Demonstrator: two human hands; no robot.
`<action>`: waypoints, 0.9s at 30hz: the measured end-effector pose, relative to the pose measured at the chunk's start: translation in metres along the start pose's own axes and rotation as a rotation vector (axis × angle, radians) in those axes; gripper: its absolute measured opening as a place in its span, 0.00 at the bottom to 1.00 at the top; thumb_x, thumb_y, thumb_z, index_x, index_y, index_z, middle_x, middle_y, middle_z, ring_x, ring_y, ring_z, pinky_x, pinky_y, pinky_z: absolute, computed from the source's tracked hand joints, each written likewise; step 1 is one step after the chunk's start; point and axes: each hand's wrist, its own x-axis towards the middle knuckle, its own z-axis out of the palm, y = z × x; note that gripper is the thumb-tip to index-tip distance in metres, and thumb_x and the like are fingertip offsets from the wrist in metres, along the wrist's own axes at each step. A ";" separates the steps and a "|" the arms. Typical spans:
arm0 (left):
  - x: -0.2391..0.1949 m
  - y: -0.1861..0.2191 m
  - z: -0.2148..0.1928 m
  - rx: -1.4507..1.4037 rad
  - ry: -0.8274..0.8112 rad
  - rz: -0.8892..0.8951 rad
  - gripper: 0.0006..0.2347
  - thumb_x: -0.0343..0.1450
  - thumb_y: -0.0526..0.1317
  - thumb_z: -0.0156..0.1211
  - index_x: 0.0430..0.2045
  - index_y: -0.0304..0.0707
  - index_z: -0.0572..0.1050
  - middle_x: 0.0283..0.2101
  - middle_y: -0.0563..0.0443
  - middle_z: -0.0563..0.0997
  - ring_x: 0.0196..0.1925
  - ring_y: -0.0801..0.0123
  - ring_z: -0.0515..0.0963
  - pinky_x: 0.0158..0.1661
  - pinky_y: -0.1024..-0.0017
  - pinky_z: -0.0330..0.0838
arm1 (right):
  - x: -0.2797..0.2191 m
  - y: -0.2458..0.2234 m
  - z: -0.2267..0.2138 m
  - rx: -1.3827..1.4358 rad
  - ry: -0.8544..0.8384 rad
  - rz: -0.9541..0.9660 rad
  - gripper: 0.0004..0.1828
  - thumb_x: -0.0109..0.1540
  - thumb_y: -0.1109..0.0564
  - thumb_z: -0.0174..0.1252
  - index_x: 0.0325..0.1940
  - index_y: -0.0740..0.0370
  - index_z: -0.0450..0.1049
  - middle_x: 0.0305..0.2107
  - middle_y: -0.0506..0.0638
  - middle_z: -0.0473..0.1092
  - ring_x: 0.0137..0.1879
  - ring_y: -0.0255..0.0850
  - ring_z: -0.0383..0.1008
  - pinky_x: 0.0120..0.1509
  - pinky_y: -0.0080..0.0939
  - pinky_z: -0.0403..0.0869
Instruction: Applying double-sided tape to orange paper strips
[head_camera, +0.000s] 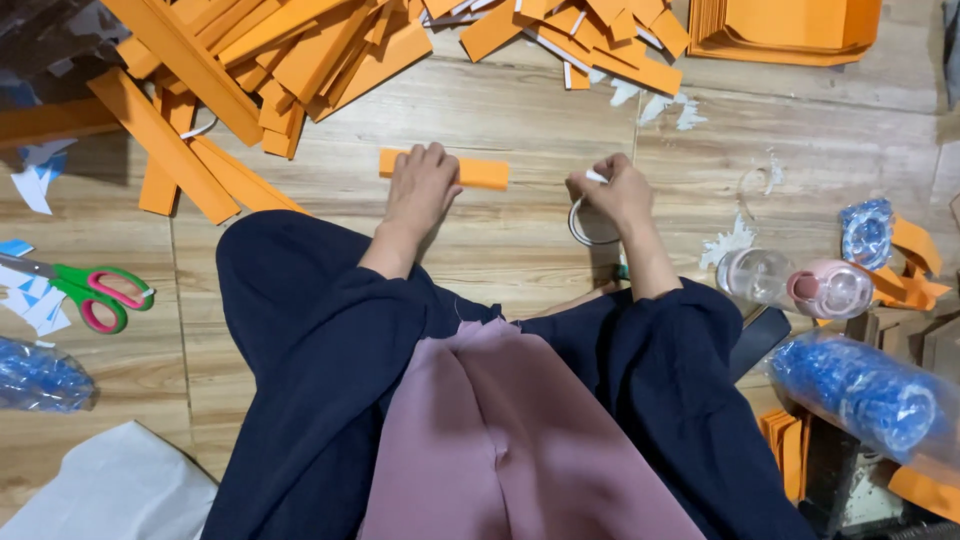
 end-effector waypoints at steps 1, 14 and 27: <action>-0.002 0.002 0.006 0.001 -0.004 0.003 0.09 0.63 0.46 0.58 0.26 0.43 0.68 0.32 0.52 0.66 0.39 0.60 0.66 0.39 0.65 0.59 | -0.009 -0.001 0.003 0.003 -0.001 0.004 0.30 0.47 0.31 0.62 0.40 0.53 0.68 0.36 0.52 0.72 0.47 0.55 0.69 0.49 0.53 0.66; -0.007 0.015 0.049 0.068 -0.060 0.092 0.09 0.66 0.47 0.51 0.28 0.43 0.66 0.30 0.52 0.68 0.36 0.61 0.70 0.34 0.66 0.64 | -0.037 -0.048 0.097 -0.280 0.475 -1.036 0.04 0.55 0.54 0.52 0.33 0.53 0.66 0.27 0.44 0.61 0.35 0.38 0.65 0.37 0.34 0.67; -0.006 0.026 0.036 -0.001 -0.064 -0.038 0.10 0.66 0.48 0.51 0.26 0.42 0.66 0.29 0.51 0.67 0.35 0.59 0.70 0.33 0.64 0.66 | -0.035 -0.050 0.096 -0.252 0.361 -0.983 0.07 0.58 0.53 0.49 0.30 0.58 0.62 0.23 0.47 0.57 0.33 0.43 0.62 0.35 0.37 0.66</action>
